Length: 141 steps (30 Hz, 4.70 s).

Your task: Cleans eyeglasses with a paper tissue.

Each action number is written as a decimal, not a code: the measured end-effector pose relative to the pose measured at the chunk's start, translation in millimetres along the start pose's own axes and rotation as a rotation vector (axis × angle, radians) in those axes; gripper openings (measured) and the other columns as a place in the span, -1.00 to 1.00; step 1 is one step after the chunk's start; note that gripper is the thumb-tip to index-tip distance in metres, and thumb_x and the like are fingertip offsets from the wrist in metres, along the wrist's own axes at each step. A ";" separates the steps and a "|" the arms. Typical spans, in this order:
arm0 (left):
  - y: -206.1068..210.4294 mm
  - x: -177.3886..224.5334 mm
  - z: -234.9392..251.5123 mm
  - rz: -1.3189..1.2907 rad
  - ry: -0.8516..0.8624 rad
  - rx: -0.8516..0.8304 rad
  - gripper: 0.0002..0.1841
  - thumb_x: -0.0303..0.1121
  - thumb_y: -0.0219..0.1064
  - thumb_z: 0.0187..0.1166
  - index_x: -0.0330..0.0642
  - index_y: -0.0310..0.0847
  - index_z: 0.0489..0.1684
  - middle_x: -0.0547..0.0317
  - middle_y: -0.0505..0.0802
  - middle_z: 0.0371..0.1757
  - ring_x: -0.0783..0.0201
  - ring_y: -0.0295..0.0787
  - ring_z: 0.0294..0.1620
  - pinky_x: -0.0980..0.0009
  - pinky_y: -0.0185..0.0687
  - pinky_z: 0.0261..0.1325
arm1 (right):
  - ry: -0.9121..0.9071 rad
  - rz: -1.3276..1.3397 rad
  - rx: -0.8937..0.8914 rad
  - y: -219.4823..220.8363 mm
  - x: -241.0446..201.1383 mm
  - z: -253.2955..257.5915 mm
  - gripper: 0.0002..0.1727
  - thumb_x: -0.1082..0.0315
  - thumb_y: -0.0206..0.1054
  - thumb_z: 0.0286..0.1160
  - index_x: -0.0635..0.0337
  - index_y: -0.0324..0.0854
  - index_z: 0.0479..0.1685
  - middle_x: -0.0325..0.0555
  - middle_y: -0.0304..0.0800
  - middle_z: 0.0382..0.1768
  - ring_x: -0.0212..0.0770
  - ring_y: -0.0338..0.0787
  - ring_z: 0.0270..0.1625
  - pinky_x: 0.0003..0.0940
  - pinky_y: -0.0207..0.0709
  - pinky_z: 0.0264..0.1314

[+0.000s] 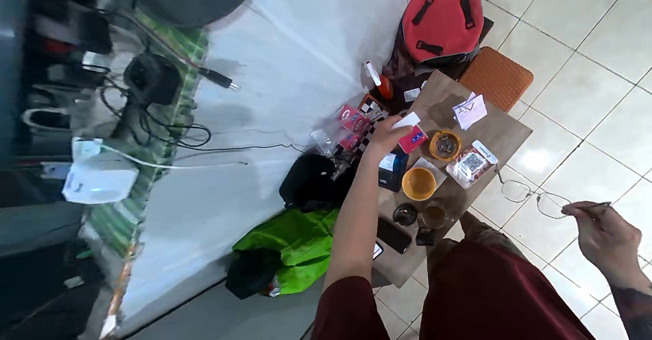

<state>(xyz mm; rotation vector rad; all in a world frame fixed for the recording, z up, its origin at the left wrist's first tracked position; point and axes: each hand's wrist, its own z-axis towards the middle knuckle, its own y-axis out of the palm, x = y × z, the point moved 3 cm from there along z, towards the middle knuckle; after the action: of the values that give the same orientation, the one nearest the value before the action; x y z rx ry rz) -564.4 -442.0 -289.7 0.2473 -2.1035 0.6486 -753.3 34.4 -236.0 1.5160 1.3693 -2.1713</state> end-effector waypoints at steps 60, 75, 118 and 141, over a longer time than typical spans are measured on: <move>86.1 -155.2 -698.7 -1.266 0.129 0.912 -0.38 -0.28 0.55 0.50 0.28 0.47 0.58 0.15 0.83 0.19 0.24 0.85 0.00 0.23 0.84 0.01 | -1.218 0.212 -0.557 252.2 -343.5 -320.3 -0.73 0.50 0.34 0.63 0.21 0.67 0.24 0.05 0.84 0.16 -0.09 0.83 0.27 -0.18 0.72 0.38; 75.3 -167.8 -698.5 -1.215 0.102 0.866 -0.41 -0.29 0.52 0.53 0.13 0.45 0.58 0.11 0.85 0.15 0.23 0.86 -0.02 0.24 0.84 0.02 | -1.299 0.147 -0.565 255.8 -345.2 -331.4 -0.77 0.49 0.36 0.60 0.23 0.72 0.16 0.05 0.84 0.13 -0.08 0.83 0.25 -0.19 0.72 0.34; 74.0 -176.8 -699.4 -1.154 0.156 1.135 -0.28 -0.29 0.49 0.57 0.13 0.28 0.77 0.09 0.78 0.35 0.17 0.83 0.15 0.20 0.81 0.16 | -1.303 0.119 -0.579 263.3 -344.3 -341.6 -0.79 0.45 0.38 0.60 0.25 0.73 0.13 0.02 0.88 0.04 -0.10 0.85 0.22 -0.21 0.72 0.36; 73.5 -182.5 -709.0 -1.144 0.135 0.783 -0.44 -0.46 0.31 0.66 0.07 0.39 0.66 0.09 0.84 0.21 0.24 0.86 0.01 0.24 0.83 0.08 | -1.283 0.121 -0.584 264.6 -338.6 -342.0 -0.78 0.45 0.38 0.61 0.26 0.71 0.15 0.04 0.87 0.04 -0.10 0.85 0.22 -0.21 0.70 0.39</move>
<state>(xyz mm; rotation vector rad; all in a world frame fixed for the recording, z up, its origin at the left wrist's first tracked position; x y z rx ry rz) 13.2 -12.9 -135.5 1.6204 -1.1541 0.6734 -212.8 21.4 -139.2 -0.0931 1.1269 -1.7433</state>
